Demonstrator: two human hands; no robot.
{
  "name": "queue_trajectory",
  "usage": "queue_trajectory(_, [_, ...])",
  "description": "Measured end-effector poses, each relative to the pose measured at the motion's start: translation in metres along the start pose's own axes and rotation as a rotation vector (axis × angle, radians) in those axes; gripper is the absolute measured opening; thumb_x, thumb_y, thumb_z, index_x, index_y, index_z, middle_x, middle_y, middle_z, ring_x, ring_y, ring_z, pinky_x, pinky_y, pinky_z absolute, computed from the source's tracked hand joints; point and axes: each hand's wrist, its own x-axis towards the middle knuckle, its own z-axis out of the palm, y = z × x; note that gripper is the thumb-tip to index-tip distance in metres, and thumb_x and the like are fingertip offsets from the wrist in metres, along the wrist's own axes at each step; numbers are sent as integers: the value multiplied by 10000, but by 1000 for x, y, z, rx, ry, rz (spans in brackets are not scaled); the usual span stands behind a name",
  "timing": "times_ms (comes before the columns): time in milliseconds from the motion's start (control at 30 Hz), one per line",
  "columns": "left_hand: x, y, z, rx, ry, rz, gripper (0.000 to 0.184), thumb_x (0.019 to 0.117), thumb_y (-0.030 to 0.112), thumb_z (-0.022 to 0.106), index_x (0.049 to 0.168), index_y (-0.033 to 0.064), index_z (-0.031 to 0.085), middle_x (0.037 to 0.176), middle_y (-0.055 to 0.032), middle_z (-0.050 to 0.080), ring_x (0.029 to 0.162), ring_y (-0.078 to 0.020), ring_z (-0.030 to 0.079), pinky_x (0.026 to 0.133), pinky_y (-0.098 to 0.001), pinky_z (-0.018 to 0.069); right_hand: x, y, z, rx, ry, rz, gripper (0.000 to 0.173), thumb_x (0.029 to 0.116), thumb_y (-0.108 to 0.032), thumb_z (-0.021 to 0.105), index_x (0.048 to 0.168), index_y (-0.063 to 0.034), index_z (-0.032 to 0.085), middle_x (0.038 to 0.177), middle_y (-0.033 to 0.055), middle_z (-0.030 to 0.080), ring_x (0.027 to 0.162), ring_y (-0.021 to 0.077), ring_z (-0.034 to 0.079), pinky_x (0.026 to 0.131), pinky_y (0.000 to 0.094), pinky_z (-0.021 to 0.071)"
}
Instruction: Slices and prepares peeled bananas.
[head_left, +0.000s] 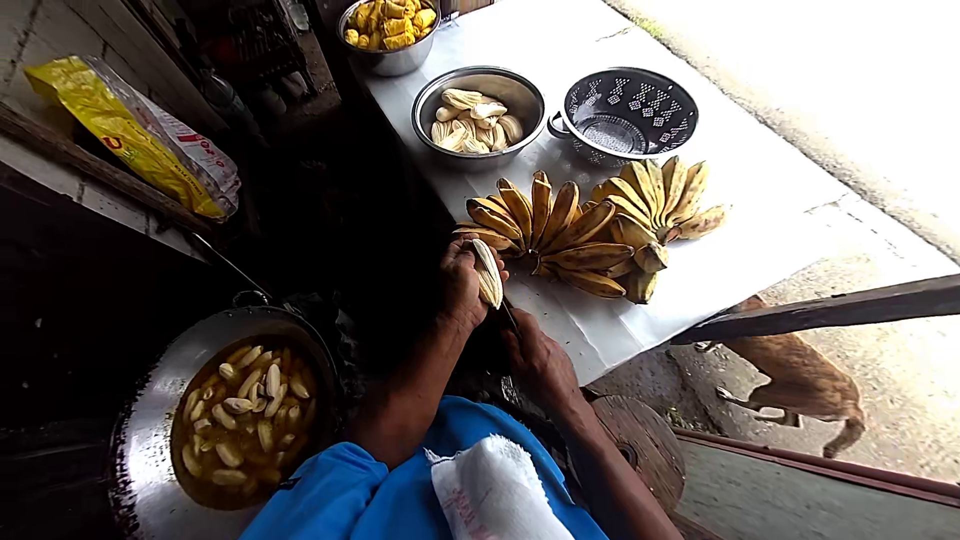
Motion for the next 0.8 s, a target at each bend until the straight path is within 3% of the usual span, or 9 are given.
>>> queue_trajectory(200, [0,-7,0,17,-24,-19,317,1122,252,322,1351,142,512,1048,-101,666,798,-204,687,717,-374,600,26,-4,1,17,-5,7,385,1099,-386,376,1350,-139,531,980,138,711,935,331,712,807,552,555])
queue_trajectory(267, [5,-2,-1,-12,-28,-46,319,1124,273,318,1326,140,526,1003,-95,663,789,-207,684,714,-382,600,22,-2,-4,92,-36,-21,399,1096,-396,390,1388,-156,520,988,128,713,933,312,709,825,544,553])
queue_trajectory(400, [24,8,-4,-111,12,-40,322,1136,276,308,1284,75,512,915,-113,659,742,-228,693,665,-394,612,-17,12,-11,312,-24,-142,412,1078,-376,445,1399,-144,557,900,49,691,741,153,661,699,392,564])
queue_trajectory(500, [29,11,-6,-115,29,-27,323,1134,277,327,1301,74,516,969,-129,657,790,-241,687,675,-388,599,-29,20,-8,363,-5,-171,416,1074,-373,459,1384,-115,565,882,23,679,700,92,627,659,320,550])
queue_trajectory(667, [7,2,-1,6,-12,-15,306,1129,320,340,1331,168,512,992,-68,650,733,-165,665,633,-312,582,2,8,-6,170,-35,-55,414,1082,-381,415,1400,-145,539,926,104,707,832,264,696,757,500,556])
queue_trajectory(800, [-3,-12,3,48,-23,-21,305,1117,354,384,1317,189,546,1005,-63,657,746,-164,665,670,-323,585,33,-1,-9,74,-73,30,368,1092,-340,402,1379,-140,515,963,142,701,926,334,702,821,564,547])
